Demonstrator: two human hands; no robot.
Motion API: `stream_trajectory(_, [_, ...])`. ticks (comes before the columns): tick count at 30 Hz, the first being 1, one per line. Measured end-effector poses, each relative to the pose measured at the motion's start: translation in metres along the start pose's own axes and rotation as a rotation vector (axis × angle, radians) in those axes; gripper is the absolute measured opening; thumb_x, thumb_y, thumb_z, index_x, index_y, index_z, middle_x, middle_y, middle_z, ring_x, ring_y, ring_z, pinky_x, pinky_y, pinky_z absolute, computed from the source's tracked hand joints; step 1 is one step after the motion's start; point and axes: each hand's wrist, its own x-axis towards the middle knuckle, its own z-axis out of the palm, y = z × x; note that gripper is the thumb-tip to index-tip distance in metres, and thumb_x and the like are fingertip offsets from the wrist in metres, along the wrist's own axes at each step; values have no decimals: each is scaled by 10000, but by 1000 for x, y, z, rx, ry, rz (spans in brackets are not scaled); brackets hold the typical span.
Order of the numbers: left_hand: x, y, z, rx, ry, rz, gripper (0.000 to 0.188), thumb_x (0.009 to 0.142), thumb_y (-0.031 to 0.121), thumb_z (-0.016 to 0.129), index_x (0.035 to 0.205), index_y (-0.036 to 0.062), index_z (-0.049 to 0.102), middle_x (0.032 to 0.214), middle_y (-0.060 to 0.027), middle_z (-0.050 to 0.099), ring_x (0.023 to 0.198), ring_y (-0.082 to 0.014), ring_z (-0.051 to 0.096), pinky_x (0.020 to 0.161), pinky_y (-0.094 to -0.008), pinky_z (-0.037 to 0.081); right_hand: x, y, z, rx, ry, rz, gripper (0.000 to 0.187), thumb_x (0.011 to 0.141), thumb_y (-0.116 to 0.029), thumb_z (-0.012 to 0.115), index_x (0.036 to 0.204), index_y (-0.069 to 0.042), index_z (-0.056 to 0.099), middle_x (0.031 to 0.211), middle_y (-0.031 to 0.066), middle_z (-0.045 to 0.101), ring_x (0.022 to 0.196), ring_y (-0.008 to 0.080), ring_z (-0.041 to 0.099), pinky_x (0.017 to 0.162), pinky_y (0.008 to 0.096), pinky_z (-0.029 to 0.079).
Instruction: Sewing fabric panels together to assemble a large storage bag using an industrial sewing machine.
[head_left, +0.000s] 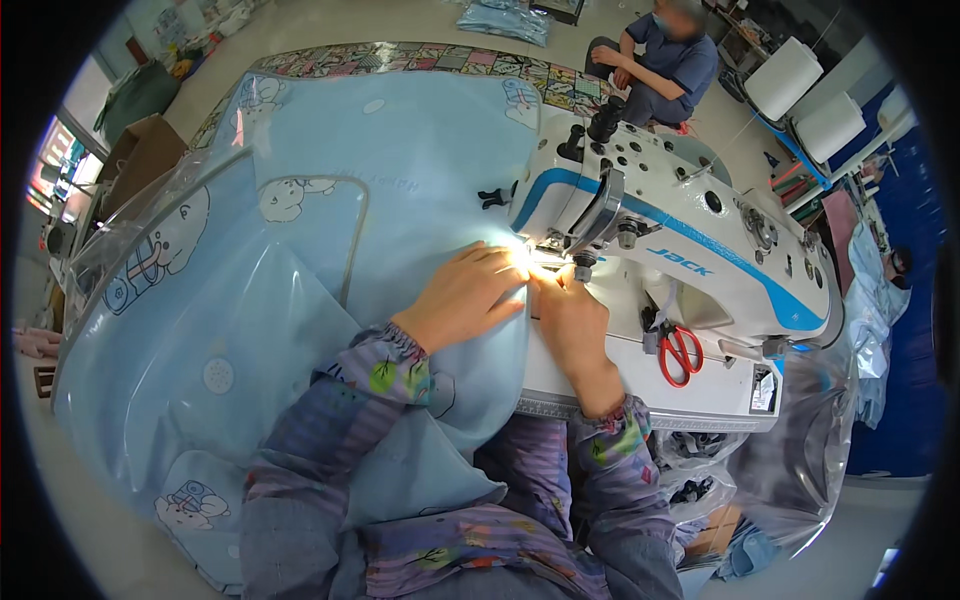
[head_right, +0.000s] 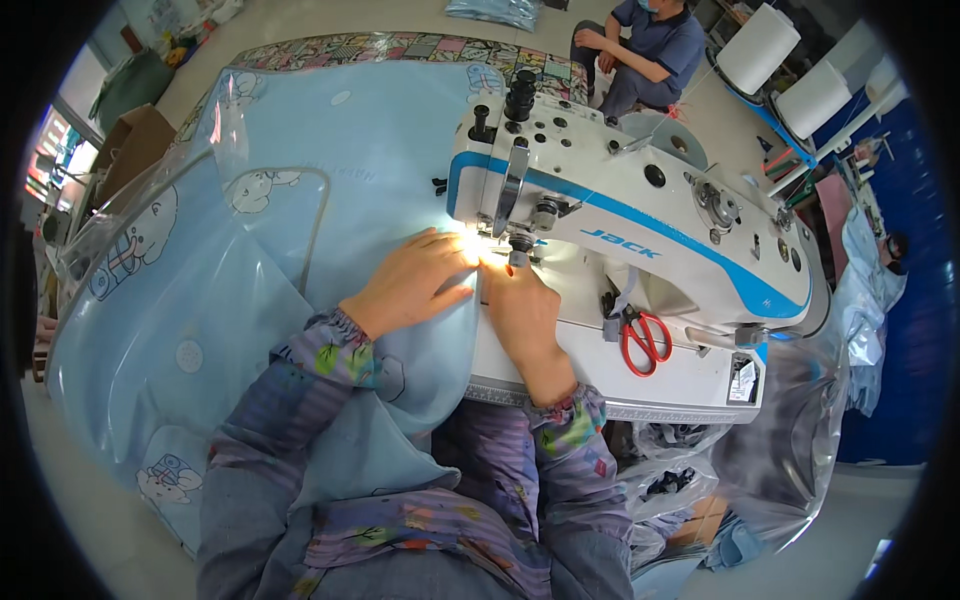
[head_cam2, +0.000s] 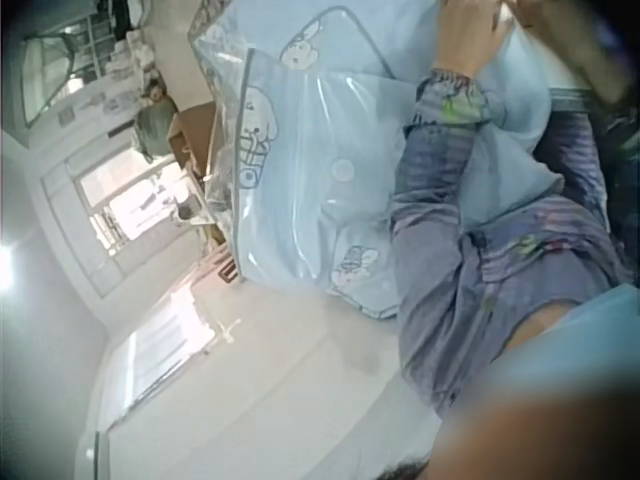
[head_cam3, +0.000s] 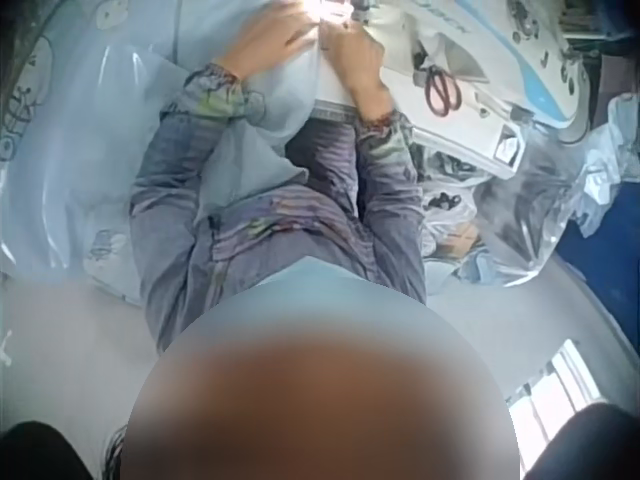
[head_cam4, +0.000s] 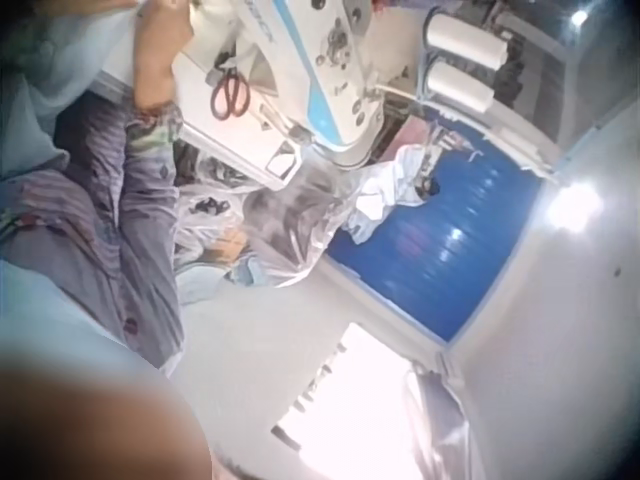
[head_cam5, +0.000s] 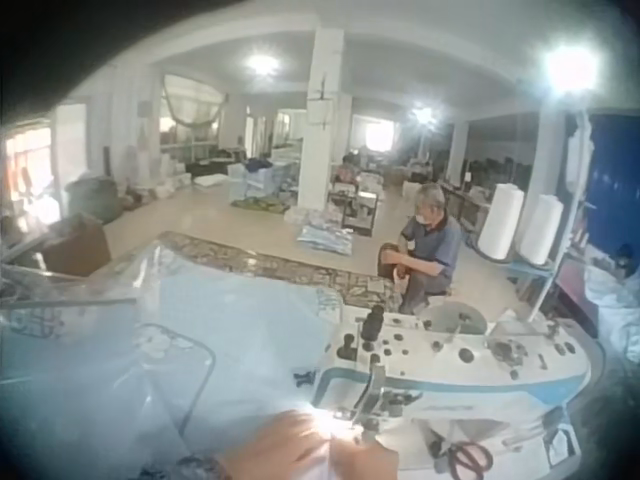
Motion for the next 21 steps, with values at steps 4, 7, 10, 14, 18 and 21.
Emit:
stream_trajectory(4, [2, 4, 3, 168, -25, -86, 350, 930, 253, 672, 1235, 89, 626, 1364, -129, 598, 1360, -317, 487, 1148, -584, 343, -3, -5, -9, 72, 68, 0, 79, 931, -154, 644, 990, -116, 681, 909, 124, 651, 729, 332, 679, 603, 448, 544])
stream_trajectory(7, [-20, 28, 9, 356, 36, -231, 436, 920, 338, 670, 1296, 124, 615, 1494, -152, 486, 1419, -353, 412, 1090, -734, 277, -25, -14, -24, 233, 111, -7, 84, 939, -155, 666, 943, -71, 674, 853, 130, 647, 706, 351, 659, 611, 455, 531])
stream_trajectory(10, [-86, 62, 5, 365, 63, -391, 619, 909, 440, 682, 1441, 162, 532, 1600, -161, 339, 1457, -436, 310, 1053, -798, 237, -74, -22, -43, 396, -128, 25, 111, 944, -129, 680, 1012, -45, 707, 733, 101, 635, 631, 280, 637, 600, 378, 511])
stream_trajectory(14, [-220, 88, -44, 347, 90, -787, 765, 877, 488, 716, 1515, 144, 472, 1616, -217, 284, 1416, -512, 323, 1107, -669, 302, -141, -34, -36, 766, -670, 156, 237, 997, -218, 659, 1077, 4, 687, 815, 110, 682, 747, 205, 672, 687, 336, 525])
stream_trajectory(18, [-364, 108, -124, 315, 107, -1314, 808, 861, 479, 742, 1458, 8, 469, 1483, -308, 413, 1323, -518, 418, 1108, -569, 363, -176, -69, 9, 1467, -891, 305, 574, 1011, -307, 648, 1462, 3, 476, 1356, 118, 604, 1210, 232, 600, 1016, 374, 479])
stream_trajectory(21, [-466, 122, -161, 632, 152, -1495, 766, 876, 463, 732, 1418, -27, 503, 1409, -291, 512, 1319, -484, 461, 1114, -549, 361, -179, -98, 35, 1739, -894, 268, 720, 1013, -326, 637, 1568, -10, 304, 1541, 103, 401, 1376, 241, 458, 1134, 417, 389])
